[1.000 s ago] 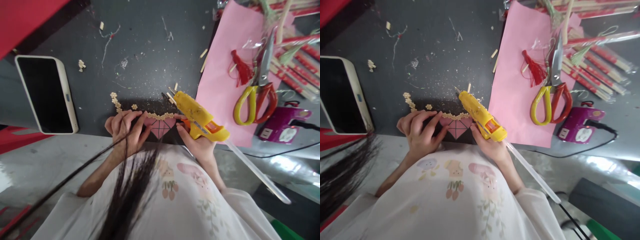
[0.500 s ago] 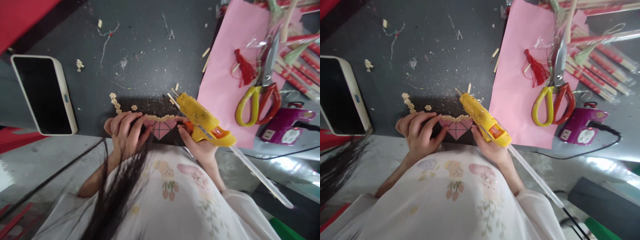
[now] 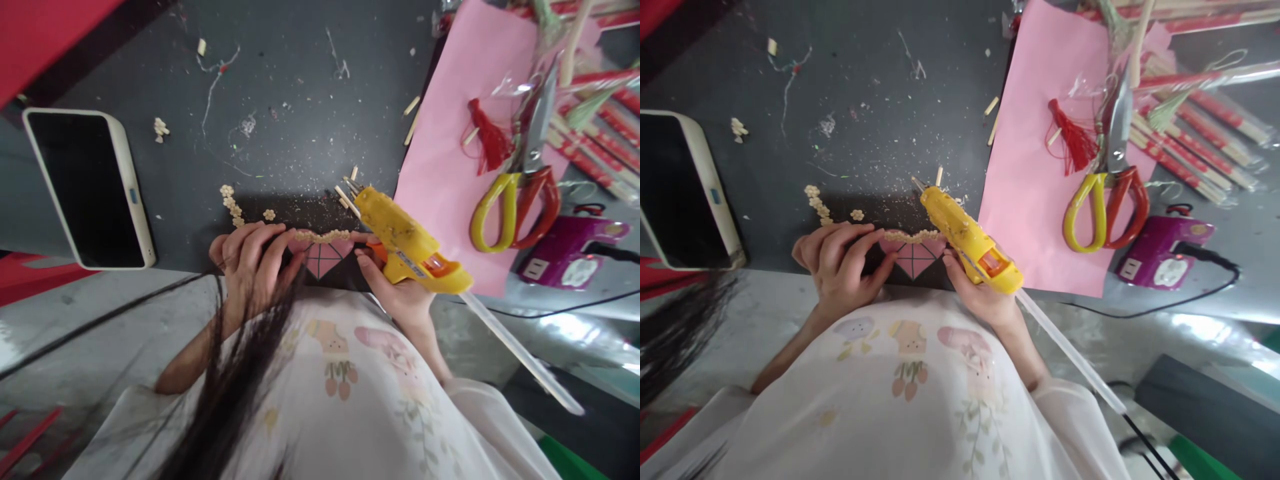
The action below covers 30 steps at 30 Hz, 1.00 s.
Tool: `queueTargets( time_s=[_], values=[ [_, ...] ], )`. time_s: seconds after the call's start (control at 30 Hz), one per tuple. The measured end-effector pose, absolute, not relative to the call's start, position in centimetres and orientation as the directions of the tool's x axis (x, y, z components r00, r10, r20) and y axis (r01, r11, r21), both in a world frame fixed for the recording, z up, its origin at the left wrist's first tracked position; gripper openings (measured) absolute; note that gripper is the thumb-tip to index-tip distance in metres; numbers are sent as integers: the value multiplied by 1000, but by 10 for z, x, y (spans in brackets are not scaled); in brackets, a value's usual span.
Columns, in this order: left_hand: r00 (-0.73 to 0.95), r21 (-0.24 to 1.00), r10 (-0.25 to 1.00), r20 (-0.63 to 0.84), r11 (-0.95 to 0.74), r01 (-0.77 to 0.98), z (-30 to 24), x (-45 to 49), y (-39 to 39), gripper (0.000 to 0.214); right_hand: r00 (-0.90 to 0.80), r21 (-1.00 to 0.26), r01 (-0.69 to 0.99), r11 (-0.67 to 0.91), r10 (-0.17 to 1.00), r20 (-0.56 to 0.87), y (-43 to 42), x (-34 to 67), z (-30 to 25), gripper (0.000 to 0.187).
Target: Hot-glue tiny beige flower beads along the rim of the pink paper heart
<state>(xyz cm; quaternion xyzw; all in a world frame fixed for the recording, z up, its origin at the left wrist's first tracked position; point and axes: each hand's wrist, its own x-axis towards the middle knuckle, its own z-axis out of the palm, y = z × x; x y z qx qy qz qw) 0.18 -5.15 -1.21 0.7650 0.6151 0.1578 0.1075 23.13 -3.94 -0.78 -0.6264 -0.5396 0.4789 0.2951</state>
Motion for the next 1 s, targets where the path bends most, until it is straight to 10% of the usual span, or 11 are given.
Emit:
queueTargets(
  time_s=[0.53, 0.83, 1.0],
  values=[
    [211, 308, 936, 281, -296, 904, -16, 6, -46, 46, 81, -919, 305, -251, 968, -238, -41, 228, 1, 16],
    [195, 398, 941, 276, -296, 869, -9, 10, -44, 36, 159, -812, 581, -56, 986, 45, -40, 276, -3, 23],
    [189, 389, 905, 381, -342, 856, -8, 18, -38, 27, 46, -534, 844, 48, 986, 161, -41, 312, 8, 26]
  ],
)
